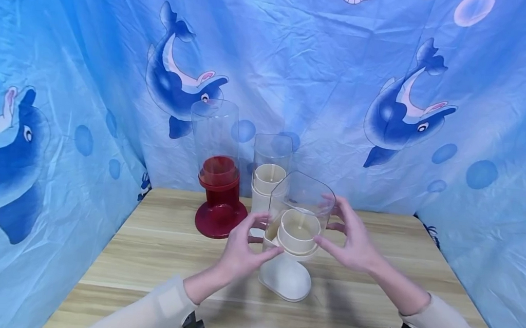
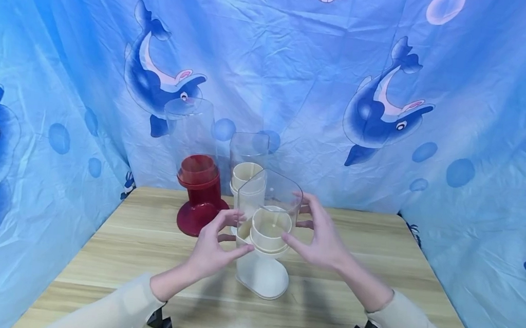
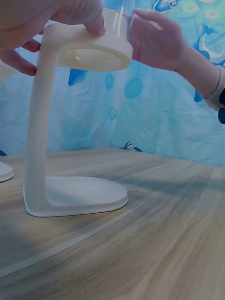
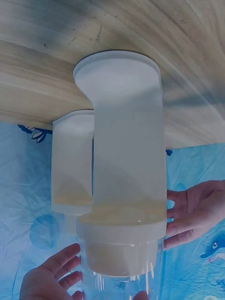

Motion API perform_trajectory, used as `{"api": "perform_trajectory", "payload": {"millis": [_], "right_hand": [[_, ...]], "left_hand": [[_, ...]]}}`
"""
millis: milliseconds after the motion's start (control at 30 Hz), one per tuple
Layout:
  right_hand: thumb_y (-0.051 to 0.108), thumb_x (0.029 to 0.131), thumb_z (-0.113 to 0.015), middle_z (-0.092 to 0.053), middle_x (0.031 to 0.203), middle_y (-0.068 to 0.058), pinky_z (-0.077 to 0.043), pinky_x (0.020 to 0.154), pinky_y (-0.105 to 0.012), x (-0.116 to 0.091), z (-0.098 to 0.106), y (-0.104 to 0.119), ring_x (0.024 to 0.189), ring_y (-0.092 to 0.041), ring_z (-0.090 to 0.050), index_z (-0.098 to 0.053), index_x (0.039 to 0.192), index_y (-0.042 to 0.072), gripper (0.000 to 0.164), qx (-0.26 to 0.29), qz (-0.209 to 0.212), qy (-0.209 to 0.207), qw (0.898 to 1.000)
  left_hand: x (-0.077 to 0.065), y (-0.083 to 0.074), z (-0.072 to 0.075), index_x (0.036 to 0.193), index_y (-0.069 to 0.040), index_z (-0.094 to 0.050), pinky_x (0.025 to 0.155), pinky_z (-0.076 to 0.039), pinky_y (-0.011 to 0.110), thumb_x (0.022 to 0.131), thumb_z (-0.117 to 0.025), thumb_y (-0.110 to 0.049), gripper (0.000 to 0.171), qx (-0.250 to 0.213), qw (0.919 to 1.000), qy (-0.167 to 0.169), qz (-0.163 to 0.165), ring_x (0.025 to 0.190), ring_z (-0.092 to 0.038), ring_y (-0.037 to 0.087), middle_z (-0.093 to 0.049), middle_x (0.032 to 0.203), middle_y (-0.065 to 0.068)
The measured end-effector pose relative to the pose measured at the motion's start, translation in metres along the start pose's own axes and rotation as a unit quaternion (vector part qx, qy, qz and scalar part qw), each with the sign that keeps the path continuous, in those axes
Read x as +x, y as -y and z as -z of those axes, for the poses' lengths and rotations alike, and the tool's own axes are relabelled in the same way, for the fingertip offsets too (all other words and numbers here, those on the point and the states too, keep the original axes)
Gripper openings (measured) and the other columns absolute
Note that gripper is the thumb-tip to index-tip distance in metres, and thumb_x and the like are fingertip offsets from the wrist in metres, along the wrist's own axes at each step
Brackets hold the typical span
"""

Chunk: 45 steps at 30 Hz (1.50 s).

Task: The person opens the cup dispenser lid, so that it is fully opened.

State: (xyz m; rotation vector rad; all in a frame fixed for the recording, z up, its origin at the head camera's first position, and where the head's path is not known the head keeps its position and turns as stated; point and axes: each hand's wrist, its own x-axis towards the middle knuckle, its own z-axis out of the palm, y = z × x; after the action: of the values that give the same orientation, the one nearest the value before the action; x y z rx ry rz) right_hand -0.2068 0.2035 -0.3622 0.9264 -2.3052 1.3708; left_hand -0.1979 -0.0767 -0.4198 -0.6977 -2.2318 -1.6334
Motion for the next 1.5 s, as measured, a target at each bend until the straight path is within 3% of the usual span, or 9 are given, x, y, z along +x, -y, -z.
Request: {"api": "perform_trajectory", "payload": {"millis": [167,367,600,733,1000,1200,1367,1500], "right_hand": [[0.001,0.079,-0.087,-0.06,0.137,-0.017,-0.065,0.09,-0.029,0.0,-0.003,-0.001,0.117,-0.015,-0.065,-0.042,0.157,0.011,0.091,-0.001,0.011,-0.013,1.0],[0.005,0.078,-0.09,-0.062,0.141,-0.017,-0.065,0.088,-0.03,-0.001,-0.005,0.001,0.119,-0.022,-0.067,-0.041,0.156,0.016,0.092,-0.011,-0.012,-0.007,1.0],[0.002,0.079,-0.087,-0.06,0.144,-0.018,-0.064,0.091,-0.029,-0.001,-0.011,-0.001,0.12,-0.019,-0.066,-0.039,0.156,0.012,0.092,-0.016,-0.003,-0.019,1.0],[0.002,0.079,-0.086,-0.059,0.142,-0.019,-0.065,0.087,-0.029,-0.003,-0.015,-0.002,0.114,-0.017,-0.067,-0.041,0.154,0.009,0.087,-0.025,0.007,-0.037,0.999],[-0.003,0.084,-0.078,-0.06,0.149,-0.013,-0.064,0.089,-0.033,-0.003,-0.018,0.0,0.124,-0.018,-0.066,-0.041,0.157,0.013,0.084,-0.009,0.016,-0.026,0.999],[-0.005,0.084,-0.076,-0.062,0.144,-0.018,-0.066,0.084,-0.033,-0.002,-0.017,0.001,0.117,-0.019,-0.069,-0.043,0.157,0.011,0.081,0.004,0.03,-0.034,0.999],[-0.006,0.086,-0.073,-0.061,0.14,-0.025,-0.067,0.083,-0.033,0.001,-0.014,0.001,0.115,-0.022,-0.069,-0.043,0.156,0.007,0.077,0.017,0.025,-0.024,0.999],[-0.005,0.088,-0.071,-0.062,0.142,-0.022,-0.066,0.085,-0.033,0.003,-0.011,0.0,0.117,-0.024,-0.07,-0.042,0.157,0.012,0.077,0.009,0.018,-0.014,1.0]], "left_hand": [[0.003,-0.001,0.001,0.141,-0.007,-0.057,0.085,-0.065,0.025,0.078,-0.096,-0.02,0.076,0.013,0.9999,-0.009,-0.002,0.114,-0.071,0.024,-0.069,0.132,0.005],[0.002,-0.001,0.001,0.141,-0.012,-0.058,0.083,-0.065,0.025,0.078,-0.096,-0.021,0.074,0.001,0.9999,0.001,0.014,0.113,-0.071,0.022,-0.069,0.131,0.003],[0.008,0.001,0.008,0.137,-0.015,-0.06,0.08,-0.068,0.033,0.074,-0.098,-0.024,0.074,0.027,0.9994,-0.014,-0.016,0.104,-0.072,0.02,-0.071,0.127,0.001],[0.012,0.002,0.011,0.137,-0.014,-0.062,0.077,-0.068,0.034,0.074,-0.097,-0.019,0.073,0.015,0.9997,-0.001,-0.017,0.102,-0.073,0.021,-0.072,0.128,0.004],[0.005,-0.004,0.007,0.137,-0.015,-0.063,0.069,-0.067,0.031,0.074,-0.097,-0.019,0.071,0.01,0.9999,-0.002,-0.005,0.097,-0.073,0.023,-0.072,0.125,0.004],[0.008,0.001,0.011,0.138,-0.02,-0.063,0.072,-0.068,0.032,0.073,-0.097,-0.018,0.073,0.006,0.9998,0.001,-0.019,0.099,-0.073,0.022,-0.072,0.125,0.005],[0.005,0.0,0.007,0.14,-0.021,-0.062,0.069,-0.067,0.03,0.074,-0.097,-0.018,0.075,-0.005,1.0,-0.001,-0.002,0.103,-0.071,0.025,-0.071,0.128,0.005],[0.001,-0.005,0.003,0.139,-0.022,-0.061,0.069,-0.066,0.027,0.074,-0.098,-0.021,0.075,-0.001,0.9999,-0.015,0.005,0.105,-0.069,0.026,-0.07,0.128,0.004]]}}
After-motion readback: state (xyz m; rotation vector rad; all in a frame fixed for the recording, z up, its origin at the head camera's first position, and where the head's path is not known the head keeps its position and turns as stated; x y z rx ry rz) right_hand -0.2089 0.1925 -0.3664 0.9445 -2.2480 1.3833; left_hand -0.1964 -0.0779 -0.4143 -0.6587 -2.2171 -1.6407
